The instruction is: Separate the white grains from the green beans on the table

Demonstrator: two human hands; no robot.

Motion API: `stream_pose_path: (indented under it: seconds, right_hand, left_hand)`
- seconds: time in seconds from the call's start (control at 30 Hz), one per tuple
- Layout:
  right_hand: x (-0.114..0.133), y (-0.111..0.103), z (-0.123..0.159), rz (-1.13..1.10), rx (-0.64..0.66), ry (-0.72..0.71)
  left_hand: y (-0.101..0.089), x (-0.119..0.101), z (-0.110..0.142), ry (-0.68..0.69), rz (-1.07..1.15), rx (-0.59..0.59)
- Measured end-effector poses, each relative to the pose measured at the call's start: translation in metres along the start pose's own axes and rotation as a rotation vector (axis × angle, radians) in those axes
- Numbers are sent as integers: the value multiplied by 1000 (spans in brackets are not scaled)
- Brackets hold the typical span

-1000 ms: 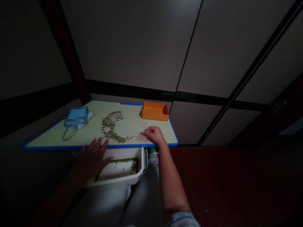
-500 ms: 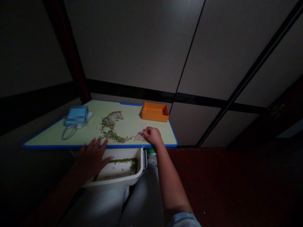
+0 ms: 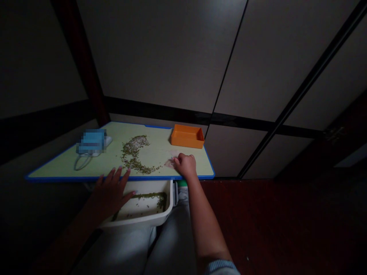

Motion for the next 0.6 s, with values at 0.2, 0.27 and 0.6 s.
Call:
stream_pose_path:
  seconds: [0.2, 0.27, 0.6]
  right_hand:
    - [-5, 4, -1, -103, -16, 5]
    - [-4, 7, -1, -133, -11, -41]
    - [2, 9, -4, -40, 2, -90]
  left_hand:
    - [1, 0, 0, 1, -3, -4]
    - [0, -1, 0, -3, 2, -4]
    - [-2, -2, 0, 8, 70, -9]
Point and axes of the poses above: each hand's wrist, its own z-axis away from the middle knuckle, its own y-axis out of the palm, x = y × z, the point moved 4 cm from there along -z, towards the middle knuckle, and after that the axes turned 5 degrees about z, right-handed, at the moved point
